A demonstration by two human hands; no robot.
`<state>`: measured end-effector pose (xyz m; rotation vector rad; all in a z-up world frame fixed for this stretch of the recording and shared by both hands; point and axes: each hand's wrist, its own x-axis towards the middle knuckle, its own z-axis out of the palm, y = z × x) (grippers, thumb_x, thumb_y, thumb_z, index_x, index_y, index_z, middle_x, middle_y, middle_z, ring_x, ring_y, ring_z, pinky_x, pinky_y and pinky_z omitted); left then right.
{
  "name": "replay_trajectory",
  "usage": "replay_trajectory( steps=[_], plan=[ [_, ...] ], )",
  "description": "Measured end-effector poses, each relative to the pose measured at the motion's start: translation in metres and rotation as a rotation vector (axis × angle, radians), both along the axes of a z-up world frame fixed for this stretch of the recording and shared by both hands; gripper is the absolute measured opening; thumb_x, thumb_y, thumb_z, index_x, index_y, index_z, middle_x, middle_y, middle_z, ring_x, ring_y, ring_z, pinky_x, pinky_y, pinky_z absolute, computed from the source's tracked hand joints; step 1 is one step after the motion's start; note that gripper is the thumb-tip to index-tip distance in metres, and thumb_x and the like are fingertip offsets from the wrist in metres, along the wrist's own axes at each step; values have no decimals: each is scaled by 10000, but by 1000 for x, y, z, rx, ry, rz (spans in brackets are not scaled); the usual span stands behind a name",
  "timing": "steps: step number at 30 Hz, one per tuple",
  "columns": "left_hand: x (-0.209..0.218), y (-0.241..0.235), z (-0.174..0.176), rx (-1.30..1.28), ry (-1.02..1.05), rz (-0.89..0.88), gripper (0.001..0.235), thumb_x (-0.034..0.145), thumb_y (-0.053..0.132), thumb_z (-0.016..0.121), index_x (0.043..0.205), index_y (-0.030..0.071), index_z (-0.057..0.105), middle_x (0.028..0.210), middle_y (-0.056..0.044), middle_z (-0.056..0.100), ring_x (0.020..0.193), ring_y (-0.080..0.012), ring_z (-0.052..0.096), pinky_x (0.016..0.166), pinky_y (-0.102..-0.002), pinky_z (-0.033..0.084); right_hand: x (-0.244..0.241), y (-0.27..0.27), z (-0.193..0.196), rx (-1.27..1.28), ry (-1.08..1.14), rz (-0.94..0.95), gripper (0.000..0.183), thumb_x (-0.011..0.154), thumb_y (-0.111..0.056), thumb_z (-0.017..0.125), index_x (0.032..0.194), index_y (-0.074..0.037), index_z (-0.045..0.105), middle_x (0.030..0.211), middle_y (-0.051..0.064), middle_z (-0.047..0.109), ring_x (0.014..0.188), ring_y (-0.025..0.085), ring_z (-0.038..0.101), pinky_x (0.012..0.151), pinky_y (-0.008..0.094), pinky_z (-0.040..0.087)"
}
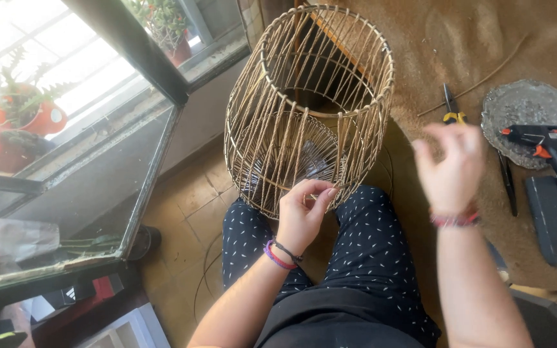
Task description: The person repairs a wicker basket by cutting a thin stick, inserting it into the basket frame, and securing it with a hot glue gun and pliers. They then use a lighter to heat and shape the stick end.
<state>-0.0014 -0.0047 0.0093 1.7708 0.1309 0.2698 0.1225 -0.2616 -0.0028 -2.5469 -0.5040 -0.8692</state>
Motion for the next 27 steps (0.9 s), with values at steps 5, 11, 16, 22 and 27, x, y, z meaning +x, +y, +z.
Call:
replay_trajectory(
  steps=[5,11,16,22,27],
  plan=[
    [-1,-5,-4,-60,-18,59,64,918,221,786,933,158,784,756,-31,680,780,-128,678,616,-236,559,-72,100,32,554,502,334,121,881,-134,826,999,-163,824,901,24,702,729,140,645,617,247,532],
    [-10,8,-4,4,-69,89,197,949,245,733,1106,132,695,895,-67,615,787,-169,630,631,-285,547,-73,116,28,645,514,425,47,890,-172,834,911,-132,823,826,15,716,717,132,671,599,253,545],
    [-22,24,40,24,-175,24,500,996,83,405,1493,42,452,1152,-176,434,954,-261,503,832,-463,531,-65,116,33,599,419,437,51,916,-136,829,914,-86,821,819,50,702,719,171,667,632,291,548],
    [-1,48,85,411,-284,-70,622,965,-101,464,1559,79,423,1029,-212,563,828,-453,642,723,-550,566,-60,119,27,580,339,465,98,907,-168,850,935,-80,817,833,50,704,699,167,647,609,308,547],
    [60,54,113,1079,-179,19,396,944,346,533,1269,135,451,819,-87,626,688,-383,702,555,-549,559,-51,117,25,557,297,529,67,916,-146,833,916,-82,813,823,41,688,729,196,670,631,306,550]
  ],
)
